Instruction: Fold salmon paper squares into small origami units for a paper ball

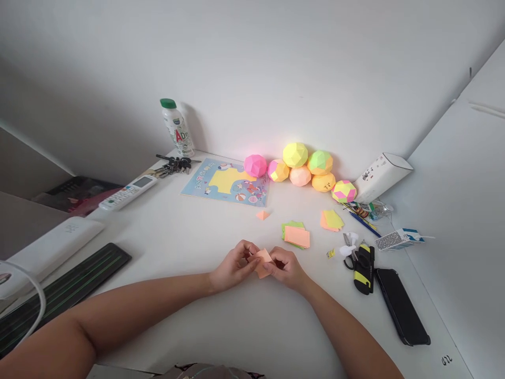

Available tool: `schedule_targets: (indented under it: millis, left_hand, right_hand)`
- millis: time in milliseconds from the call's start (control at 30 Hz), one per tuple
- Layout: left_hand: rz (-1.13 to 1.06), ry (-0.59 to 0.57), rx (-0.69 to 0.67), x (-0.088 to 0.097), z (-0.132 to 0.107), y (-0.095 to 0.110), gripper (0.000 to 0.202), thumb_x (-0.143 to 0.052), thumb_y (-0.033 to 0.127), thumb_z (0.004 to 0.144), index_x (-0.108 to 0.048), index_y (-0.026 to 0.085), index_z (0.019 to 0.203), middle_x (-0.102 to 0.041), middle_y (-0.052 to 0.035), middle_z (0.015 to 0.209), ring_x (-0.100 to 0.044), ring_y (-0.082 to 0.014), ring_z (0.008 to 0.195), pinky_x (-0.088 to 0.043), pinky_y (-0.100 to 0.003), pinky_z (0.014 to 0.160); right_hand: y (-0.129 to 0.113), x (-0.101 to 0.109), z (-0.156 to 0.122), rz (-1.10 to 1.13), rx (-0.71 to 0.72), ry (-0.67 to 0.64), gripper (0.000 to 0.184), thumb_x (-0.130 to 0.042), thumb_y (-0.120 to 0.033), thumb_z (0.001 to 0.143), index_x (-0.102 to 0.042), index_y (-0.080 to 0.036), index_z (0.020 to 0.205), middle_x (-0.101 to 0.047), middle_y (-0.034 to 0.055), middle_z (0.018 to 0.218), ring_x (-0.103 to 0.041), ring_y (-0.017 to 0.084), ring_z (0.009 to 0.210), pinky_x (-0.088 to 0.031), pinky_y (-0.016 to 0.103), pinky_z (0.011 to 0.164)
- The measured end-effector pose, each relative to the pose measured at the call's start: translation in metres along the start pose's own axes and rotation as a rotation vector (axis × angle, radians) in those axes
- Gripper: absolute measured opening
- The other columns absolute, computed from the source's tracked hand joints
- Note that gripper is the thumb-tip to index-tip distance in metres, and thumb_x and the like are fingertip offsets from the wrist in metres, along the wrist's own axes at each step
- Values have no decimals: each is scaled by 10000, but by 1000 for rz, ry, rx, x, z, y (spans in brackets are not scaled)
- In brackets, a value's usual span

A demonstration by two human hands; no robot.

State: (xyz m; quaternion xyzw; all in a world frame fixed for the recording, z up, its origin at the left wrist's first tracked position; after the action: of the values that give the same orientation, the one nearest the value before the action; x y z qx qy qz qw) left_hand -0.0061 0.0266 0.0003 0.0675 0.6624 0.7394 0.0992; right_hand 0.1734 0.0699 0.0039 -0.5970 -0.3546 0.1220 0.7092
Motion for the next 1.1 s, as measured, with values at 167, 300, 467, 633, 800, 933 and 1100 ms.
schedule_targets:
  millis: [167, 300, 467, 633, 800, 933, 1100]
  left_hand:
    - [140, -116, -183, 2, 3, 1, 161, -489, 254, 858, -554, 198, 994, -581, -84, 938, -570, -184, 854, -479, -332, 728]
    - [203, -131, -264, 2, 4, -3, 288, -480, 193, 852, -549, 220, 1130, -563, -95, 973, -570, -198, 888, -489, -361, 767]
    - [221, -95, -275, 2, 4, -6, 360, -466, 213, 857, -497, 226, 1215, -532, -95, 948, -550, -207, 889, -490, -345, 716]
    - [224, -56, -184, 2, 6, -7, 337, -484, 260, 842, -539, 186, 1166, -501, -68, 864, -523, -171, 748, -464, -303, 644]
    - [204, -60, -18, 3, 7, -1, 295, -525, 284, 810, -599, 171, 1072, -494, -34, 796, -483, -141, 661, -427, -271, 609]
    - [209, -89, 29, 4, 7, 5, 234, -518, 324, 822, -664, 183, 938, -521, -25, 741, -489, -143, 656, -414, -261, 609]
    - [148, -134, 68, 2, 4, 10, 308, -504, 396, 827, -685, 193, 972, -637, -55, 807, -568, -184, 719, -449, -281, 634]
  right_hand:
    - [0, -1, 0, 0, -15, -16, 320, -552, -421, 814, -528, -165, 623, -384, -15, 629, -327, 94, 519, -288, 241, 472]
    - [-2, -1, 0, -18, -30, 10, 336, -549, -441, 812, -515, -170, 617, -353, -24, 609, -317, 96, 521, -295, 237, 464]
    - [-5, 0, 1, 12, -46, 42, 334, -548, -449, 816, -519, -176, 627, -385, -20, 598, -345, 102, 512, -305, 239, 462]
    - [-5, 0, 0, 64, -61, 50, 335, -552, -428, 824, -503, -178, 605, -412, -24, 559, -408, 108, 491, -318, 242, 459]
    - [-3, 1, -1, 90, -81, 69, 287, -566, -407, 823, -560, -172, 658, -463, -18, 561, -441, 109, 489, -330, 238, 448]
    - [-2, 1, -1, 137, -120, 94, 275, -587, -425, 804, -597, -169, 705, -522, -8, 577, -471, 112, 500, -381, 239, 453]
    - [-4, 0, -1, 247, -154, 139, 280, -647, -421, 750, -557, -159, 714, -547, -14, 588, -497, 101, 484, -416, 233, 451]
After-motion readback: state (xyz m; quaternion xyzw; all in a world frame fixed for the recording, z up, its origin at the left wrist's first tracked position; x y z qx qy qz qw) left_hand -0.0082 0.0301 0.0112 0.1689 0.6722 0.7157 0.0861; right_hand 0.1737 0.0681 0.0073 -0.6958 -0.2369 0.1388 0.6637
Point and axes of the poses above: each hand's wrist, its own z-axis towards the middle knuckle, its own x-axis out of the back of the hand, y = z × x, the point moved 1 cm from there along z, towards the middle knuckle
